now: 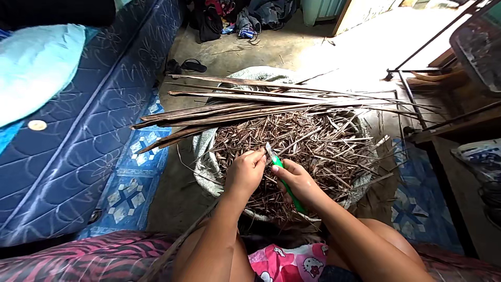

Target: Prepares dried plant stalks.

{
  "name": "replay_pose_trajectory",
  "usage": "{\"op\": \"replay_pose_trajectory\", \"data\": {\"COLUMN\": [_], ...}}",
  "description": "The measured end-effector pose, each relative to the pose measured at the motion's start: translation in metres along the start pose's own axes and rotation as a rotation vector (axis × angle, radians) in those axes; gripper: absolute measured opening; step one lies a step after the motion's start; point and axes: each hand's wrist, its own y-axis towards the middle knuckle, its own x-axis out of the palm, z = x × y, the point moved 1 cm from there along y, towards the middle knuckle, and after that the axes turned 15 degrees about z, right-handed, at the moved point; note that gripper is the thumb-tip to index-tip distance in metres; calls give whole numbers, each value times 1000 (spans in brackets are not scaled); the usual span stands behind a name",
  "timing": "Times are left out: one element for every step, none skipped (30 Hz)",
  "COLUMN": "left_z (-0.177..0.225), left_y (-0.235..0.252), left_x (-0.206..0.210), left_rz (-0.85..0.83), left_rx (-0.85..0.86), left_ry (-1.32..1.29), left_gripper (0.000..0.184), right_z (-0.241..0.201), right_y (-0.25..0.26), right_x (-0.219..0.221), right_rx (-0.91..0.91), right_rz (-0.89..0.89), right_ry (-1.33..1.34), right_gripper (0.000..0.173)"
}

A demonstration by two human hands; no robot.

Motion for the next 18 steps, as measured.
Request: {"op": "replay_pose_trajectory", "data": {"left_z": [0, 1, 1, 1, 0, -1, -2, -2, -3, -3, -3, -3, -4, -4, -4, -4, -4, -4], "left_y": [-1, -1, -2, -1, -1, 0, 0, 0, 0, 0, -1, -1, -1, -1, 0, 0, -1, -1], "left_x": [1, 3, 3, 3, 3, 2, 1, 1, 2, 2, 2, 2, 1, 1, 2, 2, 2, 2], "left_rz": [10, 20, 26, 22, 15, 11, 6, 7, 12, 19, 28, 30, 25, 20, 18, 18, 18, 23], "left_rx": [11, 22, 29, 25, 19, 14, 9, 9, 12, 18, 22, 21, 15, 10, 6, 6, 6, 8], "left_ry": [1, -3, -6, -8, -5, 2, 4, 3, 1, -3, -7, -10, -9, -5, 0, 2, 6, 10], "left_gripper": [31, 31, 30, 30, 30, 31, 31, 31, 31, 31, 31, 31, 31, 31, 31, 31, 31, 31], "right_z": [1, 2, 2, 2, 2, 2, 2, 1, 2, 2, 3, 4, 5, 5, 6, 6, 5, 5], "right_y": [1, 2, 2, 3, 4, 4, 4, 4, 4, 3, 4, 4, 4, 4, 4, 3, 2, 2], "right_x": [1, 1, 1, 1, 1, 1, 1, 1, 1, 1, 1, 0, 0, 0, 0, 1, 1, 1], "right_rx": [-17, -31, -41, -50, -53, -52, -49, -46, -49, -63, -86, -113, -136, -152, -165, -175, -182, -190], "right_rz": [23, 42, 53, 58, 60, 59, 58, 61, 67, 79, 93, 107, 118, 129, 142, 161, 180, 201], "right_ry": [-26, -56, -83, -105, -119, -124, -127, -126, -134, -156, -197, -246, -285, -313, -335, -353, -370, -394], "right_gripper": [20, 21, 21, 21, 21, 22, 22, 22, 23, 23, 25, 27, 28, 29, 29, 29, 30, 30]}}
